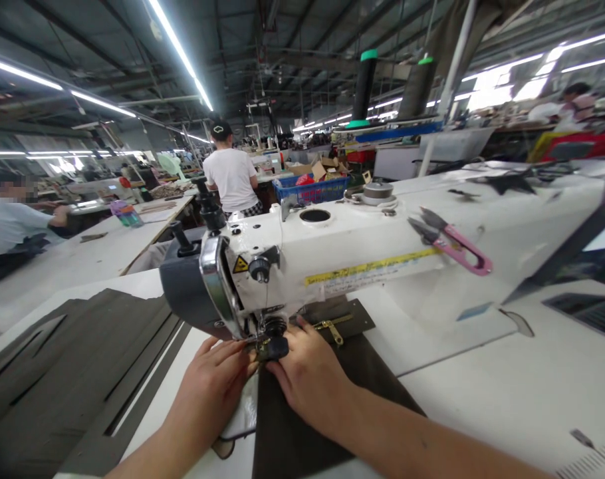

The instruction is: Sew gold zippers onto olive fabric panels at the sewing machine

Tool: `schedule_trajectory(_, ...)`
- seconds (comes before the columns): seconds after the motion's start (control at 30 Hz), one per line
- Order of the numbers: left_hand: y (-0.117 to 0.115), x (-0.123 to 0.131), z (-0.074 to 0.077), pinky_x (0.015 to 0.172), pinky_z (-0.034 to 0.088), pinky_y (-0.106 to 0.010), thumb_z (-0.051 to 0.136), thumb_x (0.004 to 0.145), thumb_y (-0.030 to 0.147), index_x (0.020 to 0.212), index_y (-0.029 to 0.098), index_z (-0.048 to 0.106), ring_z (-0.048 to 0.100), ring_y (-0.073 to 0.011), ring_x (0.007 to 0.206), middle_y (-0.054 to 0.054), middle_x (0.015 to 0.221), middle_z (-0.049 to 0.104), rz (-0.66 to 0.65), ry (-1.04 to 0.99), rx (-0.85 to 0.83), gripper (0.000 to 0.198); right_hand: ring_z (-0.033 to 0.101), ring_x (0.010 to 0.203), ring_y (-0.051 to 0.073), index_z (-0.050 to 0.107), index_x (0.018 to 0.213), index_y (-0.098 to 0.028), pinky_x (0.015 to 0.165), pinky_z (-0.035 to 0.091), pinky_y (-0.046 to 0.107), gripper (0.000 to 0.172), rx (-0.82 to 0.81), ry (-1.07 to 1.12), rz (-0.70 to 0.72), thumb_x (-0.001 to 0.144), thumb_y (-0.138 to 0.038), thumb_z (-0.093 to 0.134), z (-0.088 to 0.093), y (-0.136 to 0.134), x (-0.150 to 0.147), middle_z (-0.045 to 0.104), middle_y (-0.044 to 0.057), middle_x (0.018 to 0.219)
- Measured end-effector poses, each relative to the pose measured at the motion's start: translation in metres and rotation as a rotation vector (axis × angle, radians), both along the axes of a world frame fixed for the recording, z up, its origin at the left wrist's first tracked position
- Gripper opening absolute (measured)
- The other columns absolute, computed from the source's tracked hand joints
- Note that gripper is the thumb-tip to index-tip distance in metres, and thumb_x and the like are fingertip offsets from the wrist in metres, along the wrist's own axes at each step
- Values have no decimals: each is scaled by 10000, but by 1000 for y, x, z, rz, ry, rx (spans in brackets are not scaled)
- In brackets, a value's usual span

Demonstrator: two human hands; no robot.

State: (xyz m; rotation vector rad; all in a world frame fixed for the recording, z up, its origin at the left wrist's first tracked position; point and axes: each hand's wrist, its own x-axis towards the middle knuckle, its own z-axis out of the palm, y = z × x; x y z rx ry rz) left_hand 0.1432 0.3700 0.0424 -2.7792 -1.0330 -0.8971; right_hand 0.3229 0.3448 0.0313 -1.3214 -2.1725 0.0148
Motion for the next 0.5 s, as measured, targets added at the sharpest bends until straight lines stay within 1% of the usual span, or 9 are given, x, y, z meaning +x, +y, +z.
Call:
schedule_trajectory(0.03,0,-1,1,899,424,-459,441,829,105,760,191,597,629,-197,826,-44,856,670,3,-12,-7,191,534,1052,268,627,1008,-144,980,347,460,247,-14,-38,-48,840,-285,514,1,0,0,617,115,1094)
schedule_trajectory(0.1,-2,-5,3,905,418,-470,425,838,124,849,192,604,617,-206,875,-60,915,661,34,4,-19,191,471,1132,324,589,1112,-94,1016,276,523,466,-46,-122,-133,797,-435,557,1,-4,4,573,171,1163)
schedule_trajectory(0.13,-4,-8,4,907,415,-479,420,844,140,908,183,600,606,-219,916,-79,958,653,63,31,-11,196,433,1170,338,560,1159,-69,1022,265,531,565,-56,-161,-159,785,-493,551,0,-7,7,542,192,1203)
schedule_trajectory(0.2,-11,-11,4,915,405,-507,418,853,182,1037,146,572,568,-258,1016,-129,1064,622,129,117,20,242,335,1248,341,472,1255,-42,1025,265,533,686,-52,-229,-186,795,-551,500,-4,-20,16,439,210,1307)
schedule_trajectory(0.27,-24,-10,2,918,389,-549,428,855,224,1130,119,536,510,-305,1109,-170,1171,566,159,205,47,313,240,1298,325,373,1327,-37,1027,268,530,733,-30,-271,-209,824,-567,438,-10,-39,26,329,203,1381)
schedule_trajectory(0.37,-52,-2,-2,916,369,-594,433,864,269,1208,134,497,426,-344,1192,-188,1278,477,113,260,-1,375,169,1323,304,283,1368,-34,1026,281,517,753,2,-297,-243,845,-564,394,-17,-74,33,249,197,1418)
schedule_trajectory(0.43,-71,6,-2,931,349,-603,421,873,271,1217,149,491,396,-340,1217,-179,1299,457,73,203,-84,371,153,1327,301,260,1373,-22,1025,288,513,765,13,-305,-258,844,-559,396,-19,-95,33,228,204,1423)
schedule_trajectory(0.5,-87,13,2,955,337,-585,423,871,249,1203,169,497,407,-319,1213,-156,1271,495,36,65,-210,350,160,1325,303,262,1367,-12,1025,285,518,764,11,-308,-267,844,-553,398,-18,-112,29,225,215,1421)
